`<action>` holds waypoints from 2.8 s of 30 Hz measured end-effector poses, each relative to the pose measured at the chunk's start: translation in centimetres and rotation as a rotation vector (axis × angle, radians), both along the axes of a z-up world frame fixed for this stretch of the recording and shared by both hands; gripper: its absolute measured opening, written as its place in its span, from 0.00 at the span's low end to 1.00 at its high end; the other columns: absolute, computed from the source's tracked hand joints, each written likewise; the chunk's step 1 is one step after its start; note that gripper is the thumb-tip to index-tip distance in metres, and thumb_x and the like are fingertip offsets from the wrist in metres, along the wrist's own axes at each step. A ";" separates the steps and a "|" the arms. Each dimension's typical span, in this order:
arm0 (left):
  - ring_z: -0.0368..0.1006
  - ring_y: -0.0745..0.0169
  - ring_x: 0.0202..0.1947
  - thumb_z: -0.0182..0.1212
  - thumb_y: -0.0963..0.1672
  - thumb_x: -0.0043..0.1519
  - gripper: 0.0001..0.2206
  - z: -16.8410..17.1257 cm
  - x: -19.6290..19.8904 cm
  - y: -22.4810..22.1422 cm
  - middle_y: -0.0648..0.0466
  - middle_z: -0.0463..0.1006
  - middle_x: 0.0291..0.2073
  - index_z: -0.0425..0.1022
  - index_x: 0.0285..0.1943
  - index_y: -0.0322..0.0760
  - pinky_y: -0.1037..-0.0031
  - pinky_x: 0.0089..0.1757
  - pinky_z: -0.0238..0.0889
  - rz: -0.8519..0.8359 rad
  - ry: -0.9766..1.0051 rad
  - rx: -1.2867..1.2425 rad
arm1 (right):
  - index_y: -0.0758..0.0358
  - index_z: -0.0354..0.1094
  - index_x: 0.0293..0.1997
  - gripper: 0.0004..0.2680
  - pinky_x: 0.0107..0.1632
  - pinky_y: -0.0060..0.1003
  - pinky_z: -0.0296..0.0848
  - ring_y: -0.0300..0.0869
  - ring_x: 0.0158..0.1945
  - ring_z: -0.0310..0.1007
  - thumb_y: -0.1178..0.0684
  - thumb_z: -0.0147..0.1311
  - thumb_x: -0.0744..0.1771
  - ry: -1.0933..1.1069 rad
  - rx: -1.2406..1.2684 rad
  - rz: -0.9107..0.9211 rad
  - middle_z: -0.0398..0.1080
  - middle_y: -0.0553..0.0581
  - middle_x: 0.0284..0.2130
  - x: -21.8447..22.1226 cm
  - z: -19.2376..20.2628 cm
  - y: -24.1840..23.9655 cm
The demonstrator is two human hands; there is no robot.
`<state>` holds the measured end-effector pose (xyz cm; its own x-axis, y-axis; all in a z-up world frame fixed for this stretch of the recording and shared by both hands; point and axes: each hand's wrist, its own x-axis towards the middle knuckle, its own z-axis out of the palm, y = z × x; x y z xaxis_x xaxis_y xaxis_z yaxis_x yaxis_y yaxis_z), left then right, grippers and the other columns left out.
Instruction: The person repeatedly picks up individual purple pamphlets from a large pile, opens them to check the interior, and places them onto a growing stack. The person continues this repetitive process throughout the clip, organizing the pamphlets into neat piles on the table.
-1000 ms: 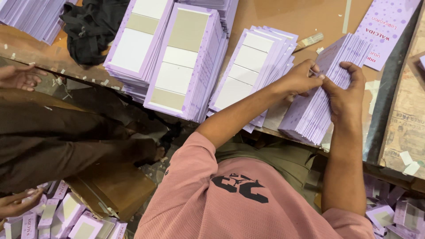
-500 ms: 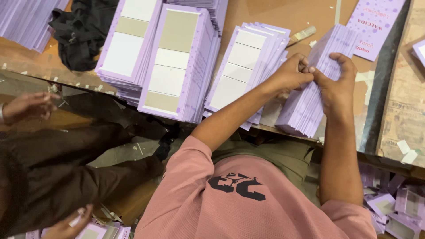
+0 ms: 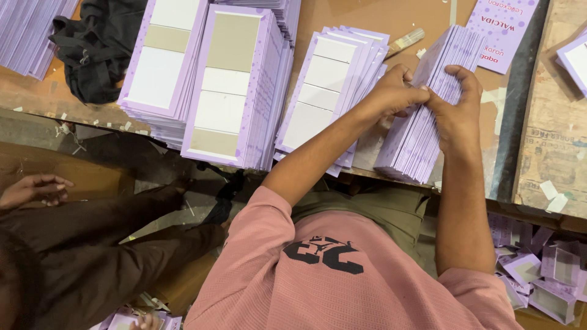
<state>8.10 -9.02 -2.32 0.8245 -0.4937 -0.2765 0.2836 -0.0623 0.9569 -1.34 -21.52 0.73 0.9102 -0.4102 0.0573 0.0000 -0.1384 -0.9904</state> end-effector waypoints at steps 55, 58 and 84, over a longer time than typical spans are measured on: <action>0.79 0.34 0.38 0.61 0.38 0.50 0.29 1.9 -12.0 7.7 0.34 0.80 0.36 0.54 0.61 0.31 0.52 0.38 0.71 -0.164 -0.465 0.460 | 0.64 0.55 0.63 0.18 0.47 0.34 0.80 0.43 0.46 0.77 0.71 0.57 0.69 -0.085 0.096 0.135 0.70 0.66 0.51 2.2 -6.2 -2.7; 0.78 0.34 0.38 0.58 0.38 0.52 0.21 2.2 -14.0 8.5 0.36 0.80 0.36 0.60 0.55 0.29 0.51 0.37 0.70 -0.127 -0.488 0.472 | 0.65 0.55 0.63 0.17 0.46 0.34 0.80 0.43 0.46 0.76 0.71 0.54 0.69 -0.125 0.106 0.151 0.69 0.66 0.53 2.1 -6.7 -2.9; 0.78 0.37 0.33 0.57 0.42 0.66 0.10 0.1 -14.5 8.0 0.41 0.81 0.32 0.73 0.54 0.35 0.56 0.36 0.71 0.347 -0.791 0.262 | 0.61 0.59 0.63 0.24 0.64 0.46 0.71 0.55 0.66 0.62 0.60 0.66 0.61 0.103 -0.483 -0.022 0.56 0.67 0.63 -0.2 -0.1 0.4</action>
